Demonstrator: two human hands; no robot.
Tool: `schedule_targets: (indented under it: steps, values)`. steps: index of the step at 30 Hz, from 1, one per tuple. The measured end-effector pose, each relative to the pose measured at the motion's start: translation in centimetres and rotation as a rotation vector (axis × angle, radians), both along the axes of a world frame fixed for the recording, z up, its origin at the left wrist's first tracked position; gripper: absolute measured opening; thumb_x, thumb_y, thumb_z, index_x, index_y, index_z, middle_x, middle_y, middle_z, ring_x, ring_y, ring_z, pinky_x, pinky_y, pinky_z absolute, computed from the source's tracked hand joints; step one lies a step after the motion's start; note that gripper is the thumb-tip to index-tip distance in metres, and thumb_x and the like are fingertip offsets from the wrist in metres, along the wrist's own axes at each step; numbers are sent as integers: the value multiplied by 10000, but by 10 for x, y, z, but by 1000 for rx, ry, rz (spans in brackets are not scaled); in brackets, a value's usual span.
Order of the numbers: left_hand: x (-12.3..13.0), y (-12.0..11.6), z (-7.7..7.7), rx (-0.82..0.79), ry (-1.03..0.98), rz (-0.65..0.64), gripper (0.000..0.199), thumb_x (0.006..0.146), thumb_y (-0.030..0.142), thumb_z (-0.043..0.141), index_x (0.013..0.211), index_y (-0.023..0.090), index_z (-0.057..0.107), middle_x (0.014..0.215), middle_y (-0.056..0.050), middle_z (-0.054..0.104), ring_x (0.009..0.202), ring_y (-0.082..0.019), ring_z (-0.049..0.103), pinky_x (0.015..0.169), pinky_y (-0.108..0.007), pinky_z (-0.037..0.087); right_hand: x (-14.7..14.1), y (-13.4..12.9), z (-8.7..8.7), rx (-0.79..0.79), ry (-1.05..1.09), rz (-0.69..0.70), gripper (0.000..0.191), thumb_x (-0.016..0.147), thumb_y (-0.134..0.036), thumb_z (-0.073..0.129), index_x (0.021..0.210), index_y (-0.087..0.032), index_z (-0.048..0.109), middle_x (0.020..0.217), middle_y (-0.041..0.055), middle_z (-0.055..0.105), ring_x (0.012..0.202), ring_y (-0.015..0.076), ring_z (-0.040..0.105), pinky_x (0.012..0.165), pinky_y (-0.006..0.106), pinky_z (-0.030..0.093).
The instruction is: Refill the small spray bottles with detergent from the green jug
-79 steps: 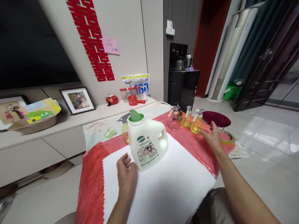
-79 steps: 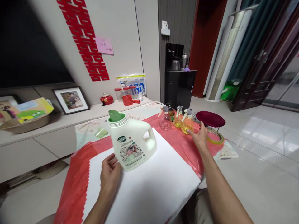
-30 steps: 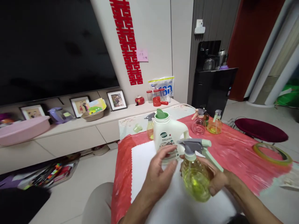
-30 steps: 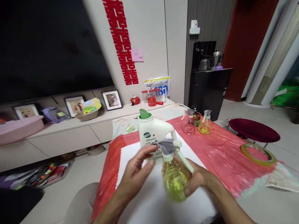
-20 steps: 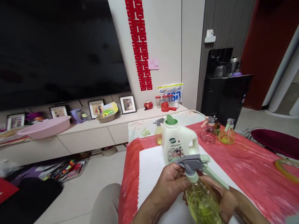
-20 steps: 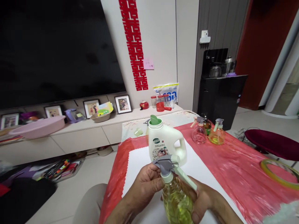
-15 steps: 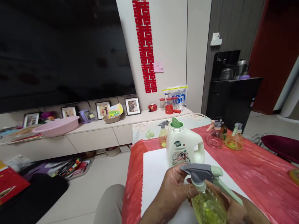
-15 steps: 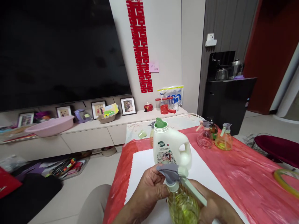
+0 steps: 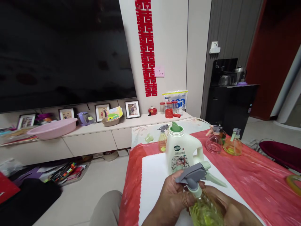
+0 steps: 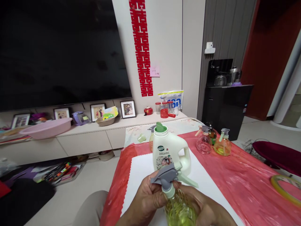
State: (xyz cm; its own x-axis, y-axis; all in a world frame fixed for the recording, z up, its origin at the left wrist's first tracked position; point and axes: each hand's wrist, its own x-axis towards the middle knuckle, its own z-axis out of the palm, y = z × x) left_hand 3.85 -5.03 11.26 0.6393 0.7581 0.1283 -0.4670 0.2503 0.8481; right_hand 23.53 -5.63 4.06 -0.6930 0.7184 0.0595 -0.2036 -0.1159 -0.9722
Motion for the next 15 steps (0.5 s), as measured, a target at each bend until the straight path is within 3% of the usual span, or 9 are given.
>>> schedule_targets:
  steps: [4,6,9,12,15]
  values:
    - [10,5,-12,-21,46,181,637,381,348,1014,876,161,659,757,1,644,699,-127,556,675,-238,410,4,1,-5,-56,27,-37,1124,350,-470,895,1386,-170,582,1217,94,641,1285,334,537,1115,355,404]
    - [13,6,-17,6,16,237,705,341,376,1017,894,181,626,746,23,621,663,-111,530,659,-233,401,8,0,-8,-91,32,-44,1109,360,-410,890,1400,-187,576,1248,86,629,1301,337,525,1145,375,371]
    - [9,3,-15,69,37,144,654,512,460,967,1014,179,657,873,-33,685,757,-152,604,739,-267,443,14,-3,-12,-116,49,-54,1033,387,-370,890,1372,-239,609,1252,69,638,1310,332,524,1179,372,336]
    - [1,-2,-10,111,41,43,637,679,507,874,1185,168,683,1107,-123,728,1005,-252,672,908,-354,466,18,-5,-15,-107,55,-85,1047,402,-361,899,1394,-212,598,1318,82,610,1382,342,456,1216,369,285]
    - [-3,-3,-7,133,31,52,577,694,479,878,1145,159,715,1064,-136,759,1101,-284,669,995,-386,437,19,-3,-15,-105,34,-92,1176,368,-325,913,1468,-167,527,1436,106,527,1441,363,371,1225,380,263]
